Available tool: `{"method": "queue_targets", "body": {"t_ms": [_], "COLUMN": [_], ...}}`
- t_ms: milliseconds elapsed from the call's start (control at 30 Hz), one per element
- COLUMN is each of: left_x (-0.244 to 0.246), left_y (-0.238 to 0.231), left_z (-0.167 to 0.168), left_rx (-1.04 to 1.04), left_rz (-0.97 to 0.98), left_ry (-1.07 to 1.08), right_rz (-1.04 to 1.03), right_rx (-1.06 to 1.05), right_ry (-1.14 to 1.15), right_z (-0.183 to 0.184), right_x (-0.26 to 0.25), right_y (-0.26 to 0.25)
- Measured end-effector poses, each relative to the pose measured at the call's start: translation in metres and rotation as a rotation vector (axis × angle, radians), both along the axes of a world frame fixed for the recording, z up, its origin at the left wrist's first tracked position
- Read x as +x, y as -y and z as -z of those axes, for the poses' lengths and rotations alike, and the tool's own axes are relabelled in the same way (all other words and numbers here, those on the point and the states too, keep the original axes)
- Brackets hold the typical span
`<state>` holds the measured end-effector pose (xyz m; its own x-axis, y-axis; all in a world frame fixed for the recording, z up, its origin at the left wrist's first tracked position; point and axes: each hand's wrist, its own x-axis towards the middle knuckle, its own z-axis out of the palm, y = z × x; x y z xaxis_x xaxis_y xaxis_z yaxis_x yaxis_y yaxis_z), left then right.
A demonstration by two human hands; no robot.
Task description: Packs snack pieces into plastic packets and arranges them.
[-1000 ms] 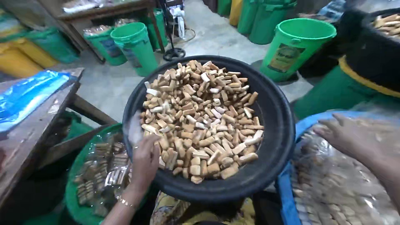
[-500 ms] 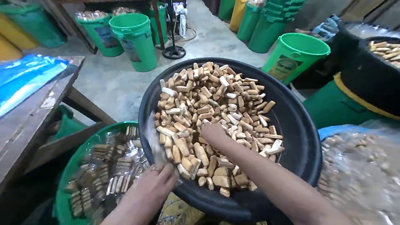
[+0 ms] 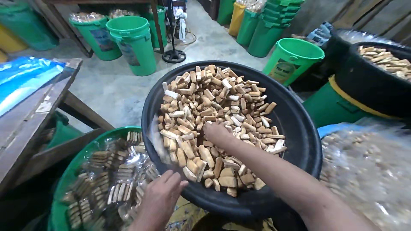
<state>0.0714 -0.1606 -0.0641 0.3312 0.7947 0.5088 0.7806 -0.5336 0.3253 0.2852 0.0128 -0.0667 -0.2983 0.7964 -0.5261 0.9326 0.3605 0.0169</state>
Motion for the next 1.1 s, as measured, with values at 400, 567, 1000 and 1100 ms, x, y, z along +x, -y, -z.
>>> {"method": "queue_targets", "body": {"t_ms": [400, 567, 1000, 1100], "left_x": [0.006, 0.053, 0.172, 0.172], "left_y": [-0.009, -0.072, -0.108, -0.104], "left_z": [-0.049, -0.054, -0.037, -0.033], "left_rx": [-0.171, -0.07, -0.669, -0.606], "left_rz": [-0.212, -0.026, 0.089, 0.215], "left_ry": [0.718, 0.421, 1.407, 1.286], "right_rz": [0.189, 0.655, 0.627, 0.631], "right_rx": [0.142, -0.097, 0.103, 0.038], "right_ry": [-0.501, -1.249, -1.402, -1.501], "right_z": [-0.033, -0.044, -0.035, -0.039], "right_x": [0.081, 0.092, 0.073, 0.069], "right_y": [0.076, 0.093, 0.117, 0.118]}}
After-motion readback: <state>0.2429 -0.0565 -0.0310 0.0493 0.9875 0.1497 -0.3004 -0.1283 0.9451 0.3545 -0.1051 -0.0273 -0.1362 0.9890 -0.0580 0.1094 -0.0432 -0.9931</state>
